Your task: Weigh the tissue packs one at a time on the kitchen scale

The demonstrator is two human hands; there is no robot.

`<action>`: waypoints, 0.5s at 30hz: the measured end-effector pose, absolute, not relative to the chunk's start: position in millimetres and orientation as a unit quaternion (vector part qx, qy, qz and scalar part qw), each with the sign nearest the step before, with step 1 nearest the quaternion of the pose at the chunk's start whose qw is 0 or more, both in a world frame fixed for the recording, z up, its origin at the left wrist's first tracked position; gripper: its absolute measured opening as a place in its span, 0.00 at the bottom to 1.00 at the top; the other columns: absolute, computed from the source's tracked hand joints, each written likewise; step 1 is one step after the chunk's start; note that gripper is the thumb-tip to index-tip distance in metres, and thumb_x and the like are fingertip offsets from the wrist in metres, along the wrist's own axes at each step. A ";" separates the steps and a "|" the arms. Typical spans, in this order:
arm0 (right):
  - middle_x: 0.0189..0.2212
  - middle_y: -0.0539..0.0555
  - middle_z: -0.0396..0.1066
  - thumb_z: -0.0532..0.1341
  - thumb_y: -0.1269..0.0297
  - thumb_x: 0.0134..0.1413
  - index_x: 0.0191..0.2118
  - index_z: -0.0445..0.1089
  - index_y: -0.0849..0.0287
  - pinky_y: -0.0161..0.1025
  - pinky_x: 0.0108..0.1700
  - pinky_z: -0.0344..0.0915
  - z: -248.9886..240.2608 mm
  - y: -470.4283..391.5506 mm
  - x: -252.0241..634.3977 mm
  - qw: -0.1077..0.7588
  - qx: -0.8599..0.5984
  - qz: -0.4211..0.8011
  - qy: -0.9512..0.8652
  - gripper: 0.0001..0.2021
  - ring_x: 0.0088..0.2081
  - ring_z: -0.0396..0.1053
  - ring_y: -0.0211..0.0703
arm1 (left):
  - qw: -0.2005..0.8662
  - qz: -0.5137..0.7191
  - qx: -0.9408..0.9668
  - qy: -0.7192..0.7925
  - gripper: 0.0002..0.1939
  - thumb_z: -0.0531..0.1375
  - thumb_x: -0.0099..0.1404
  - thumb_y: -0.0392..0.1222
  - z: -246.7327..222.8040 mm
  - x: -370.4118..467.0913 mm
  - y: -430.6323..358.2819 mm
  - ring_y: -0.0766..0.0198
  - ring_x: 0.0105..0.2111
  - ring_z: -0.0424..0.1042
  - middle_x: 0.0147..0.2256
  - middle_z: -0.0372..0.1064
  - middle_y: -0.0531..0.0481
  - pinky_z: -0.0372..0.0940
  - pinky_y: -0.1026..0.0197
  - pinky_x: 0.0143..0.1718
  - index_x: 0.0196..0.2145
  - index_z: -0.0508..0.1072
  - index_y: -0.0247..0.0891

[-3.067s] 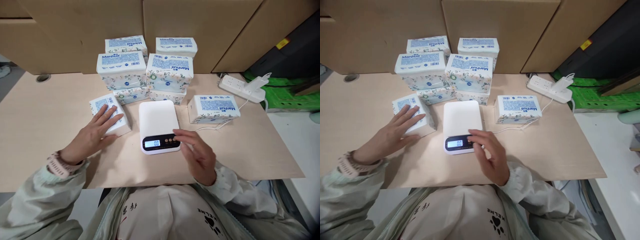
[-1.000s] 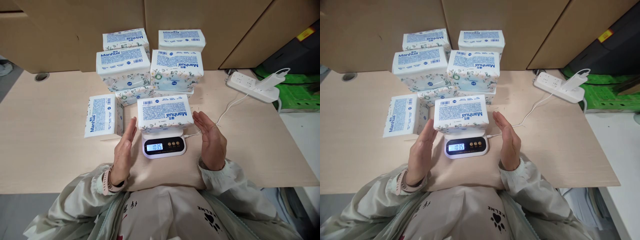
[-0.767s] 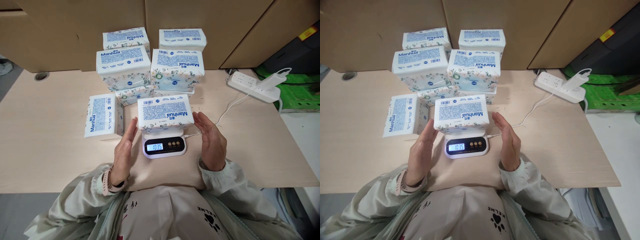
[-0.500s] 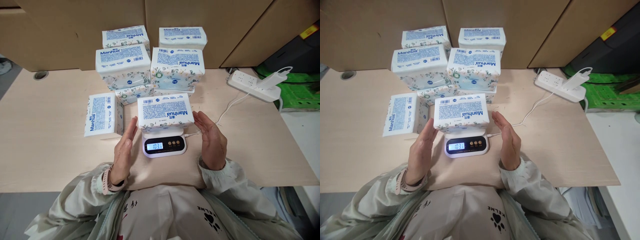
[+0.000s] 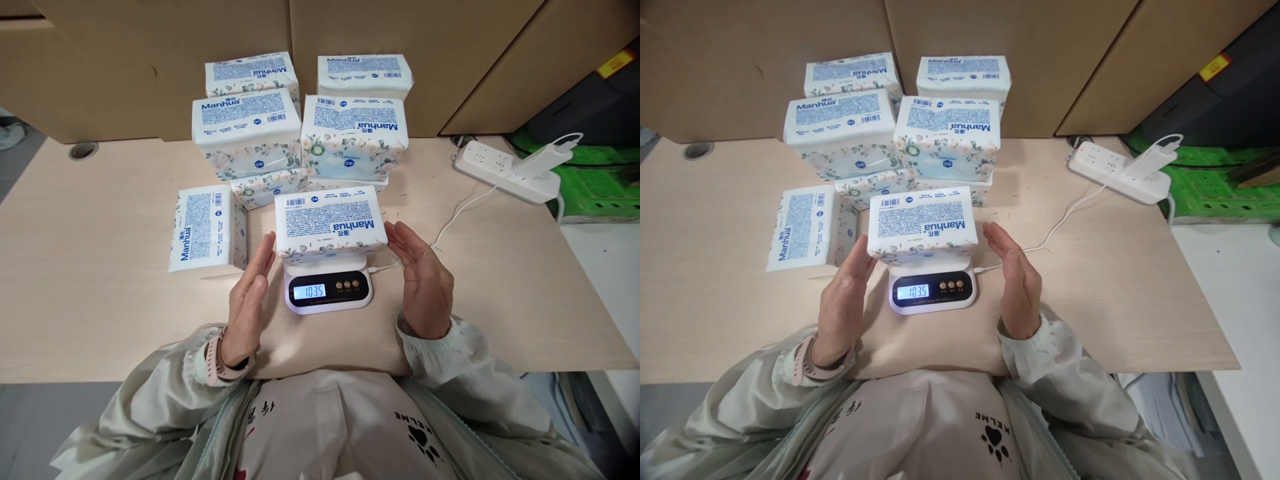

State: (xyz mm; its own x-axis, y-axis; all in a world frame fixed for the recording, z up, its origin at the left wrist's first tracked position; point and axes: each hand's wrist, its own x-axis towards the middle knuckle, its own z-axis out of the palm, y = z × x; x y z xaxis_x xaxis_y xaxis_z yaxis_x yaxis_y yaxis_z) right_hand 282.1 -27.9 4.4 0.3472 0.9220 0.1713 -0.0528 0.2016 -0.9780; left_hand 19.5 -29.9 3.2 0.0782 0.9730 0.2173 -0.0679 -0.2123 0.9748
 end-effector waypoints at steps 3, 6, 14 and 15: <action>0.61 0.49 0.81 0.57 0.48 0.77 0.61 0.80 0.45 0.56 0.74 0.66 3.1 -27.7 282.9 0.646 -0.505 0.376 -0.432 0.19 0.65 0.76 0.49 | 0.480 0.544 0.557 0.404 0.25 0.54 0.83 0.48 3.3 20.1 -29.6 0.59 0.78 0.55 0.75 0.59 0.60 0.55 0.56 0.79 0.73 0.66 0.57; 0.61 0.49 0.81 0.57 0.48 0.77 0.61 0.80 0.44 0.58 0.74 0.65 2.3 -27.9 283.4 0.644 -0.504 0.377 -0.435 0.19 0.65 0.76 0.49 | 0.482 0.546 0.555 0.402 0.24 0.54 0.83 0.48 3.4 20.8 -29.5 0.60 0.77 0.56 0.75 0.59 0.60 0.55 0.57 0.79 0.73 0.66 0.57; 0.61 0.51 0.81 0.56 0.47 0.77 0.61 0.79 0.47 0.62 0.76 0.63 6.3 -29.4 282.7 0.639 -0.508 0.377 -0.438 0.21 0.65 0.76 0.51 | 0.485 0.547 0.550 0.403 0.24 0.54 0.83 0.48 2.9 20.5 -29.1 0.60 0.77 0.55 0.75 0.59 0.62 0.55 0.56 0.79 0.73 0.67 0.58; 0.62 0.52 0.80 0.56 0.46 0.77 0.62 0.79 0.48 0.62 0.76 0.63 6.9 -29.6 282.7 0.636 -0.511 0.377 -0.438 0.22 0.66 0.76 0.52 | 0.484 0.547 0.552 0.402 0.24 0.54 0.83 0.48 2.8 20.4 -29.1 0.60 0.77 0.55 0.75 0.59 0.62 0.55 0.56 0.79 0.73 0.66 0.58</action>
